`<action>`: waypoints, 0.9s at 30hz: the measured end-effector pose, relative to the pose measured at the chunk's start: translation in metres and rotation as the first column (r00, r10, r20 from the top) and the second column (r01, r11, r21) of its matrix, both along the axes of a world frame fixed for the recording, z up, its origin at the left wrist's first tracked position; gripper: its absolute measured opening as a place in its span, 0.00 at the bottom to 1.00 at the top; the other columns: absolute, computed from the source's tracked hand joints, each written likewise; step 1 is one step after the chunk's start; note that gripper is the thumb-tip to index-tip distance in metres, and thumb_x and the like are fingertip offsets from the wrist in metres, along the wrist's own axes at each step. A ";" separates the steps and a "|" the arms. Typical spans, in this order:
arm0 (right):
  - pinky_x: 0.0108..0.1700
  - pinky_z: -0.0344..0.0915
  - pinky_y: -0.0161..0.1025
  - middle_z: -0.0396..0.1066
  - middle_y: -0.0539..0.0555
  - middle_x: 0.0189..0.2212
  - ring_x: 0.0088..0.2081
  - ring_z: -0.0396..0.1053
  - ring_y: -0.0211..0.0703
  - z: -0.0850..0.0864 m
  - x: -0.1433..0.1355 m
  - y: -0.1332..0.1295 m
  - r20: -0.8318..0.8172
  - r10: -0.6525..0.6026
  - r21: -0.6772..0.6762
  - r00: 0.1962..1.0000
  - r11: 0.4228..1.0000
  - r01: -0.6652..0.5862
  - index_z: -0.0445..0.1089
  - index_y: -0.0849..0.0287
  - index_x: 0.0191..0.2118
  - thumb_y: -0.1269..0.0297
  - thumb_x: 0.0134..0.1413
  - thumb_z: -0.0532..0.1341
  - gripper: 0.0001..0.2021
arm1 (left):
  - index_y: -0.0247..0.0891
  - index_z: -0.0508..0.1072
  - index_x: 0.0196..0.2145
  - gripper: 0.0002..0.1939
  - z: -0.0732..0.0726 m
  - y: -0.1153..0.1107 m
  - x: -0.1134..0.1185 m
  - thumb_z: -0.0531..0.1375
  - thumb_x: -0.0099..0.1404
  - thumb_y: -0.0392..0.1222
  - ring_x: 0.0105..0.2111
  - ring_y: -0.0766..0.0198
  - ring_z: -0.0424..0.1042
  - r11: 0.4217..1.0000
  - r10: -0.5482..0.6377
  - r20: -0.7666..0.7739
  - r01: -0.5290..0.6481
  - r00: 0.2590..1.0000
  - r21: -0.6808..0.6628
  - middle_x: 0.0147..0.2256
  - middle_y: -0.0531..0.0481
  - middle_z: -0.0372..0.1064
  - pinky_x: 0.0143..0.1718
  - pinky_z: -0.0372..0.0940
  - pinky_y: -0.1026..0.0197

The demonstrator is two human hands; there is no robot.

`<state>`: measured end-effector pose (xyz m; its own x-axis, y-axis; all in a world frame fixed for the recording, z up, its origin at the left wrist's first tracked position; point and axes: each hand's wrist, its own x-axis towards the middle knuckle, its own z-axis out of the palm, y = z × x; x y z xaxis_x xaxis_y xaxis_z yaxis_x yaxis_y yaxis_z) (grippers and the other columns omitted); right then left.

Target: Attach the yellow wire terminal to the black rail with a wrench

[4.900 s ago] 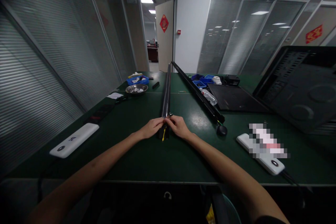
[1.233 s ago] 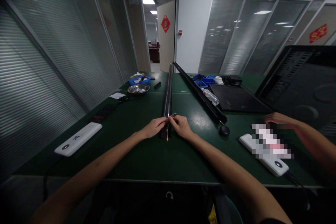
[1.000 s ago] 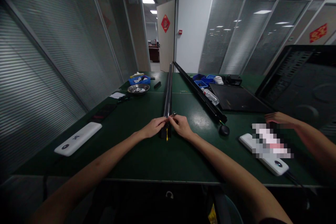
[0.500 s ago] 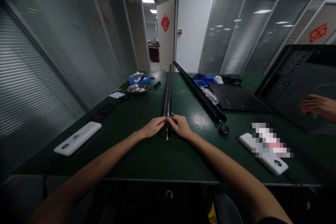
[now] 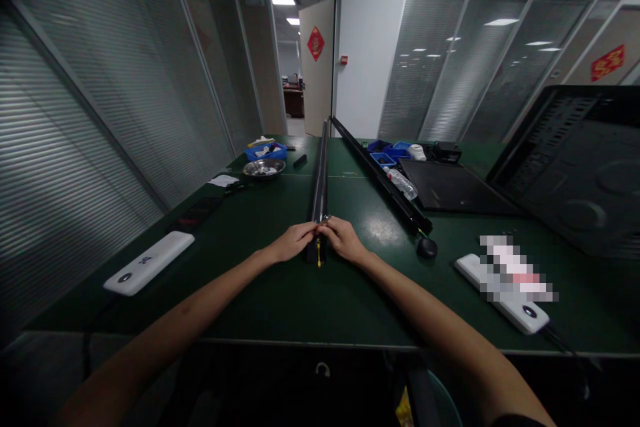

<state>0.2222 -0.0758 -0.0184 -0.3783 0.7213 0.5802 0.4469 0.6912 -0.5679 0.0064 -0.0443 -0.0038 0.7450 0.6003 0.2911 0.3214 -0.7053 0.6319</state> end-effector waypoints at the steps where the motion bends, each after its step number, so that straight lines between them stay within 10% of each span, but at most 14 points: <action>1: 0.45 0.75 0.45 0.75 0.55 0.46 0.42 0.75 0.43 0.000 0.000 0.000 -0.001 0.007 -0.002 1.000 1.000 -0.007 0.72 0.60 0.49 0.58 0.70 0.61 0.11 | 0.35 0.73 0.52 0.14 0.000 0.000 0.000 0.60 0.75 0.46 0.47 0.55 0.74 1.000 0.001 -0.001 -0.001 1.000 0.001 0.50 0.43 0.72 0.50 0.72 0.47; 27: 0.43 0.75 0.44 0.74 0.55 0.45 0.40 0.75 0.42 -0.011 0.000 0.002 -0.072 -0.155 -0.056 0.985 0.987 0.152 0.72 0.61 0.50 0.58 0.70 0.62 0.12 | 0.35 0.73 0.53 0.14 0.001 0.000 0.001 0.60 0.75 0.46 0.48 0.54 0.74 1.000 0.010 -0.018 -0.011 1.000 -0.015 0.50 0.43 0.72 0.50 0.72 0.46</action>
<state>0.2226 -0.0742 -0.0290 -0.2170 0.7962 0.5648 0.4996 0.5876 -0.6364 0.0077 -0.0442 -0.0026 0.7437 0.6124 0.2681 0.3403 -0.6920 0.6366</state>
